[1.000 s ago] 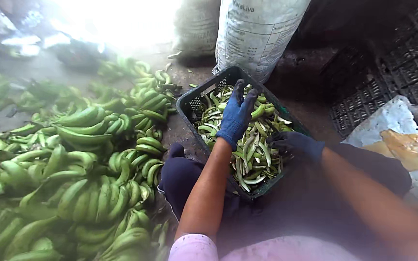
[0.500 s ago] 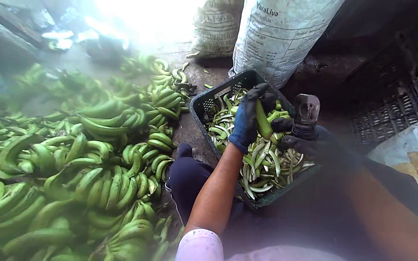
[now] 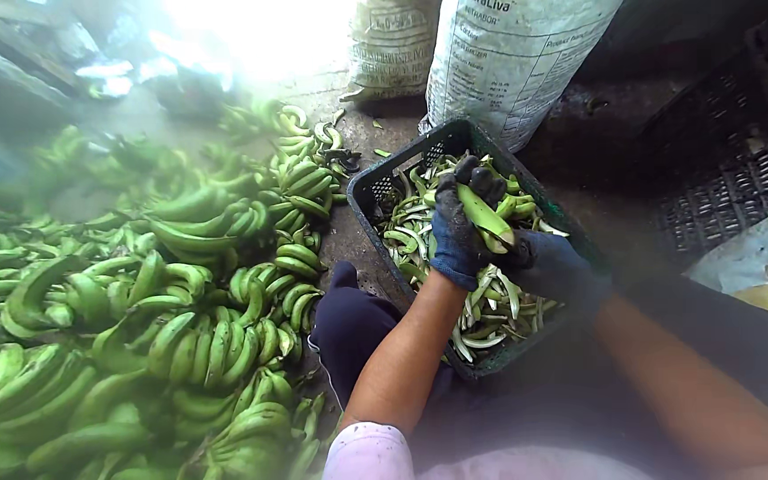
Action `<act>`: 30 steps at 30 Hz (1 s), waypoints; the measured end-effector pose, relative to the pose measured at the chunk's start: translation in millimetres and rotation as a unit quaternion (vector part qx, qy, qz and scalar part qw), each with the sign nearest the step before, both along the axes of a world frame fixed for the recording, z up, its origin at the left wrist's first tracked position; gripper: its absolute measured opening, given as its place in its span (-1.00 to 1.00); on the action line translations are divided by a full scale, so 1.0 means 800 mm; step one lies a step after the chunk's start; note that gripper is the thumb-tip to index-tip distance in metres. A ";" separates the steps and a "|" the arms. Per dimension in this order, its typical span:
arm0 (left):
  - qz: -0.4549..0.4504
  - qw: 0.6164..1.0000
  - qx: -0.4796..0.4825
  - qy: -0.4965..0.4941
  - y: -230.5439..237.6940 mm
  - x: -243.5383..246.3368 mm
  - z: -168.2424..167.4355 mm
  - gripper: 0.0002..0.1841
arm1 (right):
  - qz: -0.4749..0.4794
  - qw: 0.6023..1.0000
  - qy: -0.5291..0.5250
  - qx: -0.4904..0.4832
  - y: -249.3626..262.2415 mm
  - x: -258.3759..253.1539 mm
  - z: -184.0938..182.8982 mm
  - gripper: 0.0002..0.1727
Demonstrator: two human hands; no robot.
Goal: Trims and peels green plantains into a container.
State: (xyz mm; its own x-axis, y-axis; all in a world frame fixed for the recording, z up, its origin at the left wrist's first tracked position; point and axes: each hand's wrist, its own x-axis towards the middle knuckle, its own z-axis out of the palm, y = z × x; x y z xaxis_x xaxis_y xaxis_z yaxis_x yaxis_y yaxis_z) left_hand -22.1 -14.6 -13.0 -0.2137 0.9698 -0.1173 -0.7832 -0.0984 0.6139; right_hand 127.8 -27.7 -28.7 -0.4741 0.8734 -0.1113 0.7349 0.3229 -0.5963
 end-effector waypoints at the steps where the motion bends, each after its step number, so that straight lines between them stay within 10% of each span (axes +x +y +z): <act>1: -0.017 1.000 -0.004 -0.023 -0.005 0.007 0.003 -0.56 | -0.021 0.999 -0.029 0.007 0.006 0.002 -0.008 -0.73; 5: -0.073 0.996 -0.047 0.021 -0.024 0.015 0.004 -0.56 | -0.053 0.997 -0.051 0.017 0.019 0.017 -0.026 -0.42; 13: -0.119 0.988 -0.081 0.047 -0.031 0.009 -0.017 -0.45 | -0.083 0.975 -0.203 0.024 0.028 0.015 -0.024 -0.48; 16: -0.247 0.934 -0.085 0.244 -0.043 0.000 -0.046 -0.39 | -0.087 0.963 -0.243 0.074 0.034 0.022 -0.029 -0.44; 20: -0.405 0.865 -0.144 0.258 -0.037 0.009 -0.047 -0.57 | -0.069 0.958 -0.265 0.088 0.047 0.046 -0.037 -0.41; 26: -0.447 0.854 -0.122 0.238 -0.037 0.007 -0.038 -0.52 | -0.160 0.950 -0.260 0.064 0.048 0.058 -0.020 -0.47; 30: -0.478 0.835 -0.100 0.253 -0.058 0.002 -0.024 -0.55 | -0.280 0.957 -0.055 -0.052 0.075 0.143 -0.043 -0.55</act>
State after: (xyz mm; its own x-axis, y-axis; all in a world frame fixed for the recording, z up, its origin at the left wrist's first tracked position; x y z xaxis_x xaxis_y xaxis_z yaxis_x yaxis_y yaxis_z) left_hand -20.5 -61.4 -31.9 0.5755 0.6974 -0.4271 -0.0794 0.5675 0.8195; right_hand 241.9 32.0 -63.4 0.0854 0.9687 -0.2332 0.8359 -0.1970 -0.5123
